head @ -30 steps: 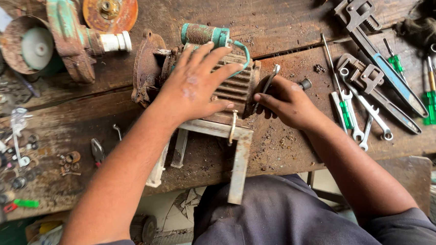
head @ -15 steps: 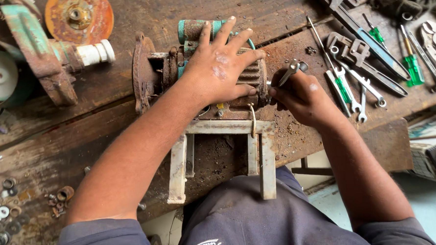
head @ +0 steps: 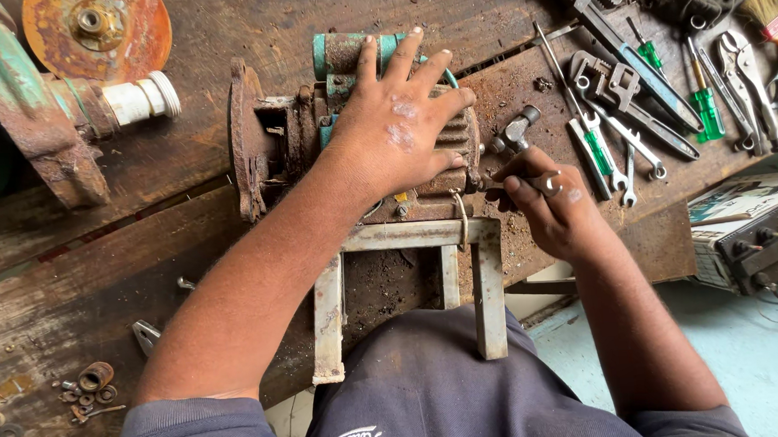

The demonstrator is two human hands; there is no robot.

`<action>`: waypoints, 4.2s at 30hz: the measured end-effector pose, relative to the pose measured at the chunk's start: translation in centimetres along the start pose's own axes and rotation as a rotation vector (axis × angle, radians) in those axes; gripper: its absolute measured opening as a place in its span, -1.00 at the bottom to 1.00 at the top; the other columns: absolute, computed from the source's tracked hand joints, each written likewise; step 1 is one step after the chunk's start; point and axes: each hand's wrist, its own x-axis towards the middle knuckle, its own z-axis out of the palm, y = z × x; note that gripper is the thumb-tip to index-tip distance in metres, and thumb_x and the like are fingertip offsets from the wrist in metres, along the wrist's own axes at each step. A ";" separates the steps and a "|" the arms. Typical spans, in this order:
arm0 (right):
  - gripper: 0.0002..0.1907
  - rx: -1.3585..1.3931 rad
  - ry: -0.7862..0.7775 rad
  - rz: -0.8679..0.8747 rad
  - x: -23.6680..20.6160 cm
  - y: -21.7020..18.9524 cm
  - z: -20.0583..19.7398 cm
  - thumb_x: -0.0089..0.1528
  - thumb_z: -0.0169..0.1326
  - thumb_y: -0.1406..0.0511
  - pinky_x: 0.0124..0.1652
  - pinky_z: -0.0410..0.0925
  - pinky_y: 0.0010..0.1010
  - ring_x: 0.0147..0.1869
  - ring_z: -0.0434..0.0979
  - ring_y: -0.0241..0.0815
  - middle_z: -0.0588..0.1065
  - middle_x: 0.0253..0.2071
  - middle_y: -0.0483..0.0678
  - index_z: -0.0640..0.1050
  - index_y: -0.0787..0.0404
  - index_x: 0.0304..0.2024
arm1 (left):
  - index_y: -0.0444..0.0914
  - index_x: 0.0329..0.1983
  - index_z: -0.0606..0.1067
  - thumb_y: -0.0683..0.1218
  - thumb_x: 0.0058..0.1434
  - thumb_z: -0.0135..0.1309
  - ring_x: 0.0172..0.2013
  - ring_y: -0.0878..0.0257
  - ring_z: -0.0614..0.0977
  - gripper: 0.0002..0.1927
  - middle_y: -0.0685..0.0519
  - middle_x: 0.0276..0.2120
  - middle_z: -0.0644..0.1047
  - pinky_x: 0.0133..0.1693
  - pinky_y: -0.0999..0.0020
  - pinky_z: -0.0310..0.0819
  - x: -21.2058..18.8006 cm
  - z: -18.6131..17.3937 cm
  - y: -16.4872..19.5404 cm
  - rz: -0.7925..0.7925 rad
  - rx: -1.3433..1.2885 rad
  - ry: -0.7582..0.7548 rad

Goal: The person works on an electric motor clamped to a stand on a cluttered workbench. They unscrew a fastener with a screwdriver, reposition the motor, tap and drive parts with a hammer, and tighten components using a wrench while steadying the motor with the other hand.

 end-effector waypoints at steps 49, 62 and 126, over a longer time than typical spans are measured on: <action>-0.71 -0.163 0.313 -0.296 -4.8 -0.6 3.8 0.42 -0.04 0.26 -0.28 0.39 -0.40 -0.33 0.56 -0.14 0.54 -0.29 0.08 0.53 0.39 -0.04 | 0.10 0.30 0.42 0.44 0.01 0.19 0.43 -0.13 0.04 -0.21 -0.10 0.39 0.23 0.33 -0.40 -0.26 0.2 0.4 0.0 -0.043 -0.038 -0.002; -0.75 -0.202 0.369 -0.308 -5.2 0.2 4.6 0.41 -0.01 0.27 -0.22 0.41 -0.34 -0.28 0.58 -0.07 0.56 -0.25 0.08 0.54 0.37 -0.06 | 0.11 0.28 0.44 0.48 -0.01 0.17 0.42 -0.14 0.07 -0.20 -0.08 0.36 0.27 0.32 -0.41 -0.23 0.2 0.9 0.2 -0.059 -0.001 0.051; -0.59 0.998 -0.410 0.117 11.3 8.3 2.0 0.42 0.01 0.02 -0.66 0.29 -0.49 -0.59 0.49 -0.32 0.48 -0.51 -0.13 0.40 0.26 -0.12 | -0.20 0.29 0.34 0.08 -0.08 0.39 0.27 -0.13 0.34 -0.14 -0.12 0.29 0.32 0.19 -0.29 0.12 0.0 3.1 20.0 -1.014 0.314 0.131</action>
